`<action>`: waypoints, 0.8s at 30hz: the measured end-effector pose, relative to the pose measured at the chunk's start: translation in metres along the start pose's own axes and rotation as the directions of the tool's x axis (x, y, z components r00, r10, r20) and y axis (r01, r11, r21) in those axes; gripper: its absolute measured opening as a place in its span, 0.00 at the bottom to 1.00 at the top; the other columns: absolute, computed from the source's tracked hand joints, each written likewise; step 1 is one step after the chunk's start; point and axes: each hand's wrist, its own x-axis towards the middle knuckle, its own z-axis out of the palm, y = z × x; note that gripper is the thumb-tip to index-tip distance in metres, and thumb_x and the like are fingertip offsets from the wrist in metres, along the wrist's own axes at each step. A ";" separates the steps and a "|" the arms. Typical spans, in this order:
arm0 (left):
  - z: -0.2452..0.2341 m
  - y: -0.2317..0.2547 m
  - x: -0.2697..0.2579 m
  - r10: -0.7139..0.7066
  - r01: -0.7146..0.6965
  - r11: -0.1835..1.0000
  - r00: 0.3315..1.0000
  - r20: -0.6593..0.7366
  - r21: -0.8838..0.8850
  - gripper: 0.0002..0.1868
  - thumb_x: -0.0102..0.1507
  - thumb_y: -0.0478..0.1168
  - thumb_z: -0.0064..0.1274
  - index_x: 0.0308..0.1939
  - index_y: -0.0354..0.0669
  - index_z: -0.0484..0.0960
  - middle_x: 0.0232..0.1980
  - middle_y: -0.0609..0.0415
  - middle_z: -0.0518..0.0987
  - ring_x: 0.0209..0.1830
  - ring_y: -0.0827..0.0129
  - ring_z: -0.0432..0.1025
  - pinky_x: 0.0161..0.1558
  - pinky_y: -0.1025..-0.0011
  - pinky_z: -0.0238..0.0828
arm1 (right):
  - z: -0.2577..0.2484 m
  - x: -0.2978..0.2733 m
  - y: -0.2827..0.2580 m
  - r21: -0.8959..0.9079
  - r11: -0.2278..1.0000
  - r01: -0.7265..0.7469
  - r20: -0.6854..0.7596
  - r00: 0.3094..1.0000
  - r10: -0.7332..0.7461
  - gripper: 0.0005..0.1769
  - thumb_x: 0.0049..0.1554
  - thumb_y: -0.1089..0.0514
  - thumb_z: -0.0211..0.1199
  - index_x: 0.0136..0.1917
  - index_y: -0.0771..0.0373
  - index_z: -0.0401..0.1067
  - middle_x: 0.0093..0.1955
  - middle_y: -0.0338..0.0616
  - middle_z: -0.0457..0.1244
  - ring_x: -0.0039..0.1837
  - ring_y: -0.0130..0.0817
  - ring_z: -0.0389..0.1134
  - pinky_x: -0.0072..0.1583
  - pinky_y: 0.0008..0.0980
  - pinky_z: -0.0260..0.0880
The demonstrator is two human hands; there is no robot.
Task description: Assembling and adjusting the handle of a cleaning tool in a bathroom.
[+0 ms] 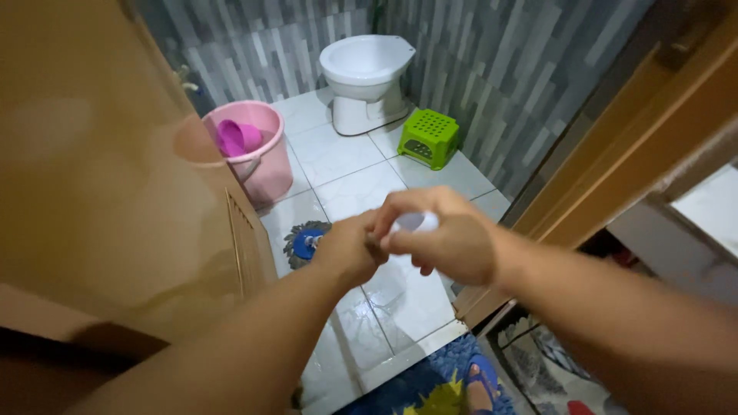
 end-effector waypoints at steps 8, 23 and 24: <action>-0.005 0.040 -0.021 0.110 -0.106 0.968 0.994 -0.002 0.228 0.16 0.59 0.47 0.60 0.51 0.56 0.83 0.45 0.47 0.85 0.47 0.48 0.77 0.47 0.56 0.74 | -0.008 -0.025 -0.018 -0.073 0.997 0.014 -0.086 0.996 -0.020 0.10 0.48 0.57 0.63 0.43 0.58 0.80 0.45 0.40 0.73 0.34 0.22 0.65 0.31 0.25 0.63; 0.108 0.104 0.033 0.407 -0.169 0.600 0.906 0.116 -0.782 0.25 0.58 0.28 0.63 0.59 0.38 0.76 0.51 0.52 0.82 0.51 0.68 0.77 0.52 0.71 0.76 | -0.071 -0.098 -0.072 -0.342 0.892 -0.295 -0.505 0.858 0.090 0.11 0.46 0.61 0.63 0.41 0.62 0.82 0.38 0.46 0.73 0.27 0.32 0.65 0.28 0.34 0.62; 0.119 0.097 0.051 0.494 -0.201 0.544 0.862 0.117 -0.815 0.26 0.59 0.27 0.60 0.60 0.42 0.75 0.54 0.56 0.81 0.54 0.71 0.76 0.55 0.73 0.76 | -0.072 -0.094 -0.066 -0.288 0.901 -0.323 -0.557 0.822 0.117 0.11 0.47 0.59 0.64 0.41 0.62 0.84 0.37 0.47 0.73 0.28 0.31 0.65 0.30 0.34 0.60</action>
